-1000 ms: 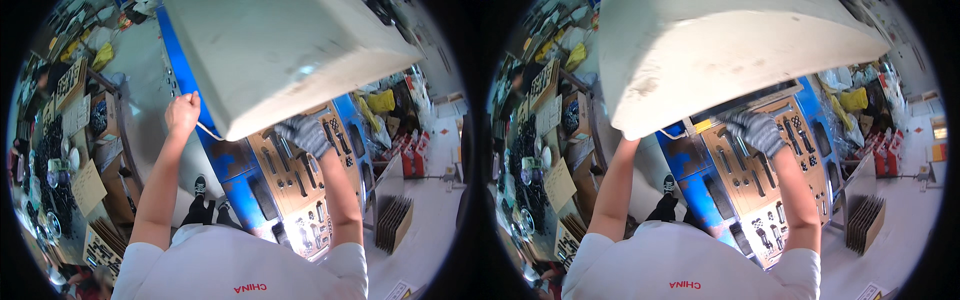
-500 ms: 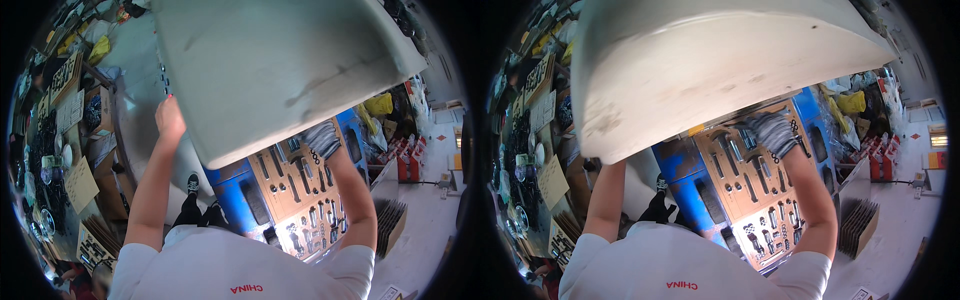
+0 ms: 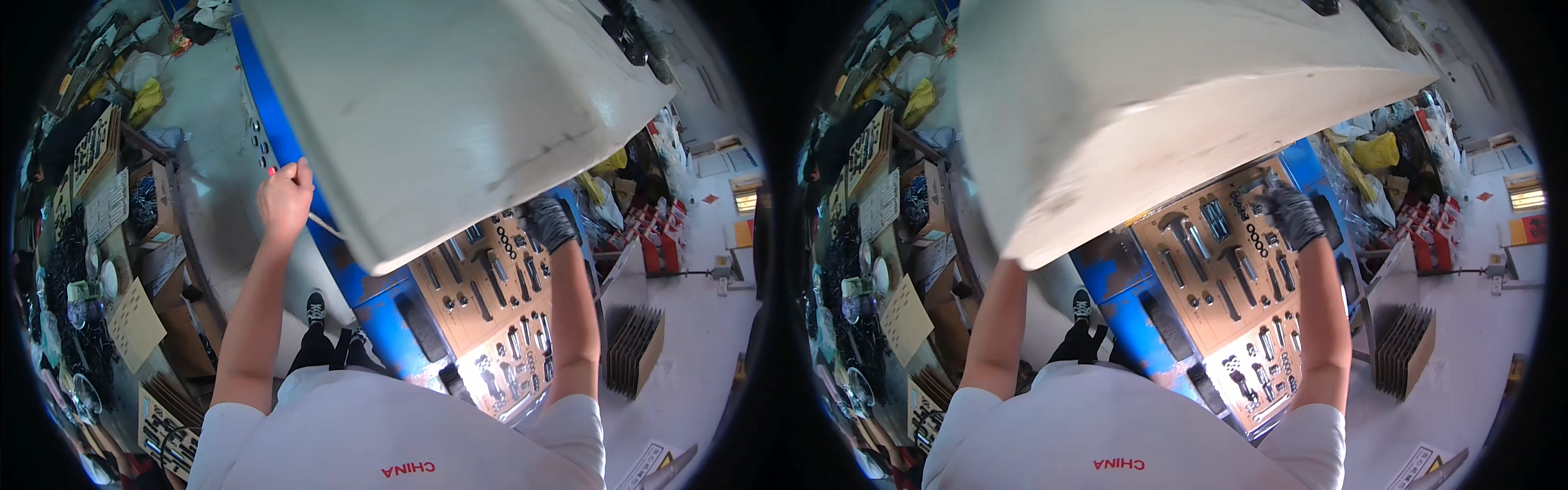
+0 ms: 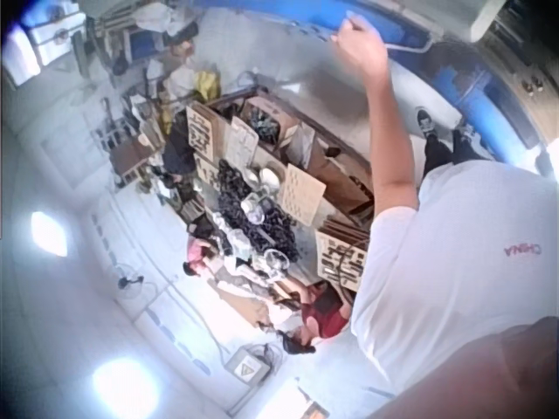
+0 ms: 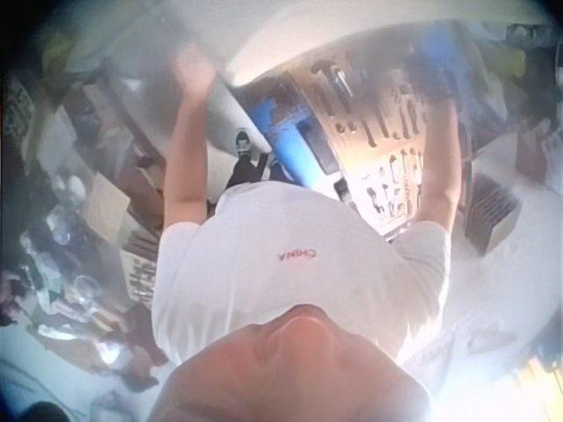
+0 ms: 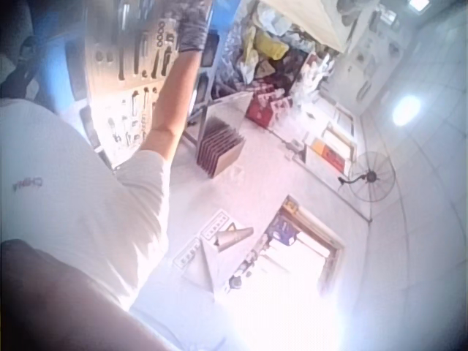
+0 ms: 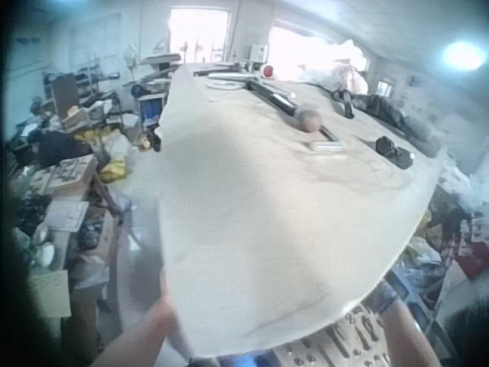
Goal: The person arranges metal tools and hardware onto a cardboard backing, covers the set with a clear plastic sheet, and uses a heat-sealing machine to enclose the kit. The person repeats this process for multiple tool sets.
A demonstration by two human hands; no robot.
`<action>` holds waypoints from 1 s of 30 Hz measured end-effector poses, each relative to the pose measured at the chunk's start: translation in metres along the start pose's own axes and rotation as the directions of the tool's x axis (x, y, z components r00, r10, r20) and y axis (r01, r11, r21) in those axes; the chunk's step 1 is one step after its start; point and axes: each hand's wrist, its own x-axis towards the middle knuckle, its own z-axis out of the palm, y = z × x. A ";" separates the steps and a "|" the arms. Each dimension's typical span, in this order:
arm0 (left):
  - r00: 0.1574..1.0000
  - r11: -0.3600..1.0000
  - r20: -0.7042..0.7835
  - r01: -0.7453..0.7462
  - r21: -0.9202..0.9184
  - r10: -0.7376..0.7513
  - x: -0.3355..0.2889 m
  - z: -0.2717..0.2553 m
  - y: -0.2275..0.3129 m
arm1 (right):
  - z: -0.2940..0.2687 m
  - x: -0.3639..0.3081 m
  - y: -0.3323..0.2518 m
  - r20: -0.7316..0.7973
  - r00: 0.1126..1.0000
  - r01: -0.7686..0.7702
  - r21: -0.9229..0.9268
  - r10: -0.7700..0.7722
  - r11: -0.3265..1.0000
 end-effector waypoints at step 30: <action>0.961 0.878 0.122 0.276 -0.391 -0.248 0.057 0.053 -0.184 | 0.179 -0.172 0.168 0.322 0.621 0.474 -0.881 -0.715 0.014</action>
